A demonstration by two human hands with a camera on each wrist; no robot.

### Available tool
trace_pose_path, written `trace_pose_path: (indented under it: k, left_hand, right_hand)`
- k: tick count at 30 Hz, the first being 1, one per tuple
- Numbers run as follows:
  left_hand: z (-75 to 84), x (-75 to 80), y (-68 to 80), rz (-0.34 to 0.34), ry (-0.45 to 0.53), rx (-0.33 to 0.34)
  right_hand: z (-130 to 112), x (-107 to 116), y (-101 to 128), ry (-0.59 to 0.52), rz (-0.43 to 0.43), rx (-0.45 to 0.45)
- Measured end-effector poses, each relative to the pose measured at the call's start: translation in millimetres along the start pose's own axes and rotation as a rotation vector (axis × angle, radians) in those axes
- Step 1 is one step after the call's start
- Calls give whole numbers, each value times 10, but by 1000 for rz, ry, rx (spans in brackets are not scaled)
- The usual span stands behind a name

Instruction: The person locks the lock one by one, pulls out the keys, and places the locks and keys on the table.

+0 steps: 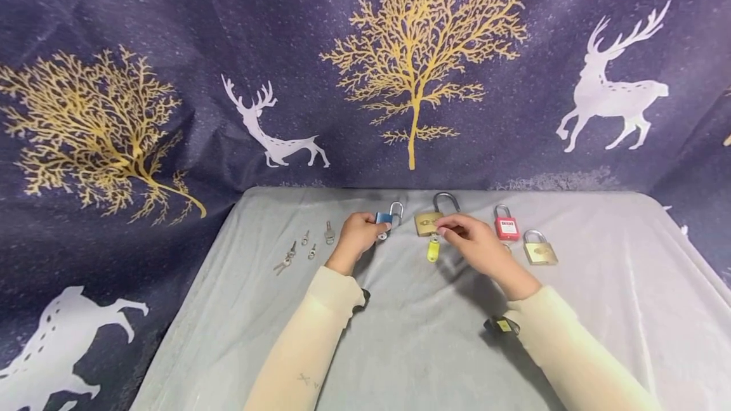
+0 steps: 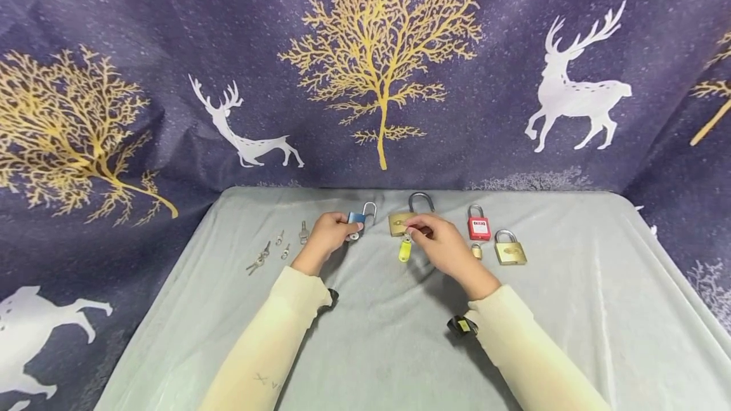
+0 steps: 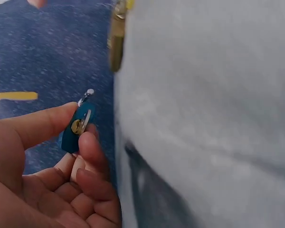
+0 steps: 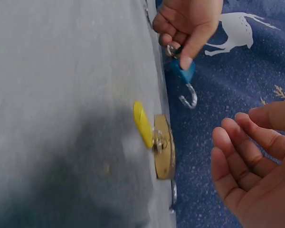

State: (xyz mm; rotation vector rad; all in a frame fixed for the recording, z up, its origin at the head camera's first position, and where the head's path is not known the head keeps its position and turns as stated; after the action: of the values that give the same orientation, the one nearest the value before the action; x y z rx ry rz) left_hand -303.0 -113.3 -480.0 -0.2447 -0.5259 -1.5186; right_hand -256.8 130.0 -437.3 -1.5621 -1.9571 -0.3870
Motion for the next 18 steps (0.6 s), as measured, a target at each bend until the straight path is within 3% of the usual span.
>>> trace_pose_path:
  k: [6, 12, 18]
  left_hand:
    - [140, -70, 140, -68, 160, -9]
    - [311, -148, 289, -120, 189, -34]
    - [425, -174, 413, -143, 170, -63]
  right_hand:
    - [-94, -82, -56, -28, -22, 6]
    - [-168, -118, -93, -75, -33, -12]
    - [-235, -149, -124, -89, -38, -91]
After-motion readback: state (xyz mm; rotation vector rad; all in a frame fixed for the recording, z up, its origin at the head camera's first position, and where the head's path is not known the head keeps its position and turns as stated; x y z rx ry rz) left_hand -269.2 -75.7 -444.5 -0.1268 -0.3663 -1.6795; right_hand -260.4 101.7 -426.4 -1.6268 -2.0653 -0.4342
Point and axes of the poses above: each hand's wrist, its own y-axis away from the middle knuckle, its own x-axis out of the back of the hand, z = x × y, the point moved 7 cm from there along -y, towards the middle knuckle, and after that the axes turned 2 degrees about y, right-handed, at the moved point
